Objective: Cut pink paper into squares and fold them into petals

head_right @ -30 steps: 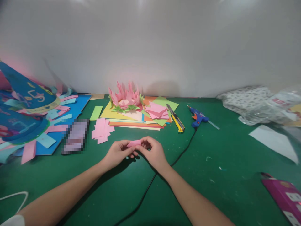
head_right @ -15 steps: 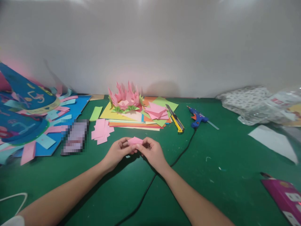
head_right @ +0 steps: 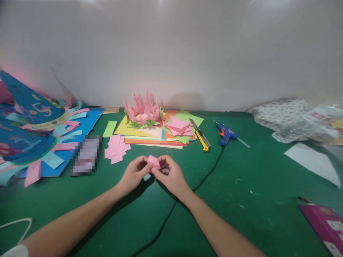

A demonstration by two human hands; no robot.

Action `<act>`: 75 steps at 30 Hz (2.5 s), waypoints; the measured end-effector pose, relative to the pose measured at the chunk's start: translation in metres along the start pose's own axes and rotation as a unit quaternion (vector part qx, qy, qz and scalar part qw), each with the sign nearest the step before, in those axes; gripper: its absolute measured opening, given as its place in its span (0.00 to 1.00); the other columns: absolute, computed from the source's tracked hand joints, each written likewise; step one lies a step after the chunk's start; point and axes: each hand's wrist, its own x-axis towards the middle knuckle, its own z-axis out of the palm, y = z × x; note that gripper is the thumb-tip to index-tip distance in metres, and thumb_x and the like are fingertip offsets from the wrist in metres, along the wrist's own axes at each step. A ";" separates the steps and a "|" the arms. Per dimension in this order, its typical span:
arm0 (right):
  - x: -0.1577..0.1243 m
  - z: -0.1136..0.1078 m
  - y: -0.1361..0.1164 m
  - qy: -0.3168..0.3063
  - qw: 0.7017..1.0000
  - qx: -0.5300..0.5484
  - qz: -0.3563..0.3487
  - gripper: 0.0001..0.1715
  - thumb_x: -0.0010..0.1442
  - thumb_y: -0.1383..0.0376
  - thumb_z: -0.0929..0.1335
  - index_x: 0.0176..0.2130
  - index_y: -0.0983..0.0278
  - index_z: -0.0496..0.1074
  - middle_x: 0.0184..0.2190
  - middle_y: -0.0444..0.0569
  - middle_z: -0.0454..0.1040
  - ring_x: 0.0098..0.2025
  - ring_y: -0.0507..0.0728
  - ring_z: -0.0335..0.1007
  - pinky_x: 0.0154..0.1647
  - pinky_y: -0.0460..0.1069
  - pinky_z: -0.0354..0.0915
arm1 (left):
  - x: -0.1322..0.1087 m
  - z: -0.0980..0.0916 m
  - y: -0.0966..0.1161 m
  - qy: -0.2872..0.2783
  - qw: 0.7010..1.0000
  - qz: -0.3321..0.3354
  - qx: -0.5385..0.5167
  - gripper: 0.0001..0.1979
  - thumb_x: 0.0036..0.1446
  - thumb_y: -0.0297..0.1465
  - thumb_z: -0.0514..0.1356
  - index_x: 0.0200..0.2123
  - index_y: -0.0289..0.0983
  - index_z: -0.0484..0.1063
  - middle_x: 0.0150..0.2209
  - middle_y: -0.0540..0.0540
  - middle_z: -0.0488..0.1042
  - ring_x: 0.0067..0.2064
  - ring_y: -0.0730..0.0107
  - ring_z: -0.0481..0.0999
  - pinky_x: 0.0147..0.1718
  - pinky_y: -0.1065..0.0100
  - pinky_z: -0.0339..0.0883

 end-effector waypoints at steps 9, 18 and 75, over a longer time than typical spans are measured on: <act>0.001 -0.004 0.005 0.004 0.996 -0.070 -0.047 0.09 0.55 0.60 0.68 0.34 0.63 0.70 0.31 0.47 0.70 0.32 0.53 0.69 0.34 0.48 0.69 | -0.002 0.000 -0.005 -0.049 0.991 -0.025 0.119 0.09 0.51 0.34 0.59 0.28 0.34 0.66 0.21 0.51 0.69 0.22 0.76 0.68 0.24 0.73 0.62; 0.000 -0.004 0.002 0.015 0.988 -0.136 -0.075 0.05 0.54 0.63 0.69 0.30 0.64 0.70 0.29 0.45 0.68 0.28 0.51 0.68 0.29 0.46 0.67 | -0.003 -0.003 -0.006 -0.044 0.957 0.080 0.276 0.04 0.49 0.27 0.57 0.27 0.34 0.73 0.26 0.49 0.71 0.27 0.75 0.66 0.26 0.74 0.58; 0.001 -0.021 -0.002 -0.054 0.922 -0.283 -0.258 0.10 0.62 0.67 0.63 0.38 0.58 0.73 0.36 0.50 0.73 0.39 0.56 0.70 0.40 0.52 0.67 | 0.002 -0.009 0.006 -0.098 0.974 -0.165 -0.120 0.17 0.43 0.38 0.69 0.32 0.31 0.76 0.30 0.44 0.77 0.31 0.73 0.76 0.35 0.70 0.71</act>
